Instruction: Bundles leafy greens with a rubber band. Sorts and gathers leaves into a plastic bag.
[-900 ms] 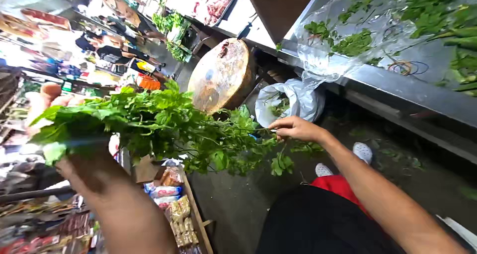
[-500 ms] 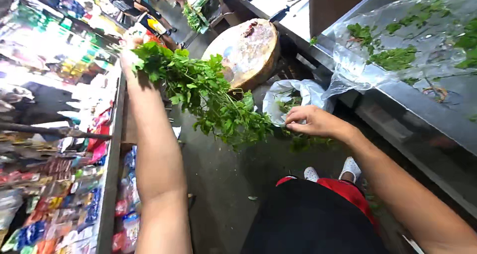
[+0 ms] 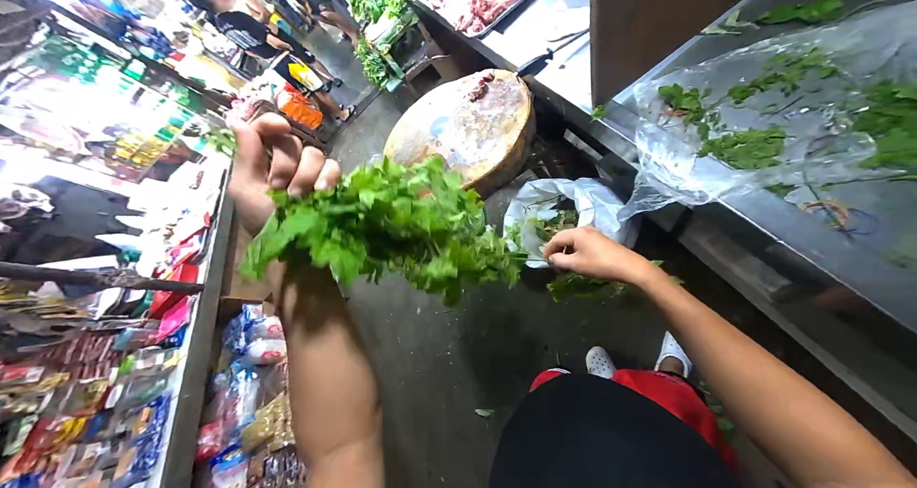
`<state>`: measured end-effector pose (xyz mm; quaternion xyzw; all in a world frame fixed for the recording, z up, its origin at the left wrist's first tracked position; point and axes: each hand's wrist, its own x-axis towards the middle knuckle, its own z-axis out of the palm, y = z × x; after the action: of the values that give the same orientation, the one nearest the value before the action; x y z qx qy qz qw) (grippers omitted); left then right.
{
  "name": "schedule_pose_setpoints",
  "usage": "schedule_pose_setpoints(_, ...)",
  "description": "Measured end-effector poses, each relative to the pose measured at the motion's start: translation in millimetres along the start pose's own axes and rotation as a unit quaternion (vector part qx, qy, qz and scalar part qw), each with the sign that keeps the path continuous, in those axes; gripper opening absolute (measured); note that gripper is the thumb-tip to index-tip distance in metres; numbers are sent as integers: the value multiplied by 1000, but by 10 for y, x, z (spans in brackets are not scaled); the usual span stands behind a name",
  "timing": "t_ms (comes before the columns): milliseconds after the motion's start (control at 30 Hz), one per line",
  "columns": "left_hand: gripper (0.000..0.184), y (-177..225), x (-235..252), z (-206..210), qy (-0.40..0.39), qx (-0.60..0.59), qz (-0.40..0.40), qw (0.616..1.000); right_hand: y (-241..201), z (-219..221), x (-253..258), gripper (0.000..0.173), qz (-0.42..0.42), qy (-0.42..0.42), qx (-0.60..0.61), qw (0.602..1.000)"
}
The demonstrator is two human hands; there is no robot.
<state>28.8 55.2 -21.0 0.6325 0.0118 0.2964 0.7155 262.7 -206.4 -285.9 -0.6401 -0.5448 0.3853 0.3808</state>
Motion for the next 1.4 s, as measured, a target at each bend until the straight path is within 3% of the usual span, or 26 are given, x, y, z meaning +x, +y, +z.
schedule_pose_setpoints(133,43,-170,-694,-48,-76,-53,21,995,188,97,-112,21,18,-17,46,999)
schedule_pose_setpoints(167,38,-197,-808,54,-69,-63,38,995,205,117,-157,19,32,-26,48,998)
schedule_pose_setpoints(267,28,-230,-945,841,51,38,91,994,210,217,-249,18,96,-73,9,993)
schedule_pose_setpoints(367,31,-365,-1201,916,-3,47,-1,999,354,425,-242,21,202,-105,-35,973)
schedule_pose_setpoints(433,27,-596,-1474,1155,17,63,-2,998,564,556,-233,25,268,-97,-41,958)
schedule_pose_setpoints(633,31,-1118,-1638,1372,-140,164,-55,975,976,865,-324,32,415,-70,-45,906)
schedule_pose_setpoints(767,29,-1477,-1679,1420,-166,185,-74,966,1146,992,-383,32,498,-2,-39,867)
schedule_pose_setpoints(867,32,-1635,-1637,1410,-130,210,-82,966,1253,896,-467,30,515,31,-29,856)
schedule_pose_setpoints(1000,25,-1546,-1488,1279,5,136,-99,986,1155,350,-793,30,446,5,-18,895)
schedule_pose_setpoints(1100,26,-1296,-1315,1149,22,53,-60,997,477,-456,-1256,25,392,22,-91,915)
schedule_pose_setpoints(1167,28,-1276,-1153,1227,-16,-17,-30,999,13,-1022,-1567,23,386,68,-166,905)
schedule_pose_setpoints(1267,30,-1412,-881,1673,-63,-70,-5,996,-397,-1635,-1893,12,391,176,-304,851)
schedule_pose_setpoints(1333,31,-1531,-716,2011,-70,-65,-6,995,-411,-1879,-1973,7,360,220,-372,827)
schedule_pose_setpoints(1400,31,-1665,-543,2285,-72,-72,-7,995,-142,-2060,-1952,9,331,205,-397,831)
